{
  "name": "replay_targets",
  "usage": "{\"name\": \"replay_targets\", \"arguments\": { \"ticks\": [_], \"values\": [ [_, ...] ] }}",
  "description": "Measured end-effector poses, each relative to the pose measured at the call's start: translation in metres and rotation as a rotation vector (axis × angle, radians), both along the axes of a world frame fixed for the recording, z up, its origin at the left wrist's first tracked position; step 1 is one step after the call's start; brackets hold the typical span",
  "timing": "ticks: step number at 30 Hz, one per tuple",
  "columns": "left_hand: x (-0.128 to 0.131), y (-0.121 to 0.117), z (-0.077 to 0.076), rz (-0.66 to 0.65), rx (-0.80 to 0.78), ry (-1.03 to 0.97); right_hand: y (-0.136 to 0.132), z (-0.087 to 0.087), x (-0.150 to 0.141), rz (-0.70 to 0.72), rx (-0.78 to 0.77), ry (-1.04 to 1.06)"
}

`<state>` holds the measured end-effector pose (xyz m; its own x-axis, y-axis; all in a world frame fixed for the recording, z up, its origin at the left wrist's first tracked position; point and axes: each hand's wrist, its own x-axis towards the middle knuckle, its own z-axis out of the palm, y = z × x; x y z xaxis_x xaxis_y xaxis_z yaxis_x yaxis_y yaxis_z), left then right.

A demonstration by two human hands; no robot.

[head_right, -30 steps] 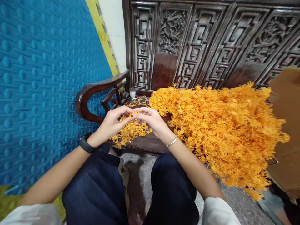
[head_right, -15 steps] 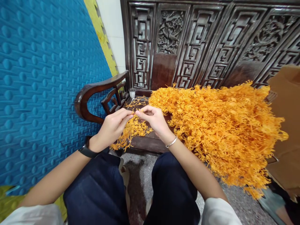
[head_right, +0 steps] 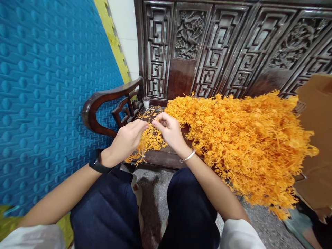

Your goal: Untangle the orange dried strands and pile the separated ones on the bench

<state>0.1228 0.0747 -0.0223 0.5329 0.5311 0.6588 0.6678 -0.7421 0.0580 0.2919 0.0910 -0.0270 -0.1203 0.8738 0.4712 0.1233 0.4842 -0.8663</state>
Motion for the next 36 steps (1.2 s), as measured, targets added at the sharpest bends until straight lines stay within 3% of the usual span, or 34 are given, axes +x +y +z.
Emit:
{"name": "replay_targets", "arguments": {
  "ticks": [8,11,13,14,19,22,27,32,34,36],
  "values": [
    [0.000,-0.001,0.001,0.044,0.103,-0.022,-0.002,0.002,-0.018,-0.201,0.101,0.064],
    [-0.005,-0.012,0.005,0.038,0.139,-0.093,0.016,0.002,0.003,-0.391,0.151,0.186],
    [-0.010,-0.018,0.007,0.000,0.084,-0.180,0.030,-0.002,0.021,-0.560,0.111,0.342],
    [-0.013,-0.019,0.007,-0.033,0.031,-0.221,0.035,-0.005,0.028,-0.569,0.083,0.341],
    [-0.024,0.004,0.005,-0.067,-0.462,-0.457,0.039,-0.025,0.024,-0.224,-0.022,0.101],
    [-0.029,0.025,0.002,-0.121,-0.685,-0.690,0.041,-0.043,0.013,-0.125,-0.136,-0.007],
    [-0.033,0.038,0.001,-0.163,-0.768,-0.859,0.060,-0.071,0.013,-0.209,-0.246,-0.130],
    [-0.036,0.041,0.000,-0.178,-0.774,-0.807,0.069,-0.071,0.018,-0.215,-0.269,-0.215],
    [-0.037,0.042,-0.001,-0.190,-0.783,-0.793,0.065,-0.065,0.018,-0.157,-0.252,-0.223],
    [-0.036,0.043,-0.003,-0.203,-0.787,-0.780,0.057,-0.057,0.017,0.039,-0.252,-0.201]
  ]
}}
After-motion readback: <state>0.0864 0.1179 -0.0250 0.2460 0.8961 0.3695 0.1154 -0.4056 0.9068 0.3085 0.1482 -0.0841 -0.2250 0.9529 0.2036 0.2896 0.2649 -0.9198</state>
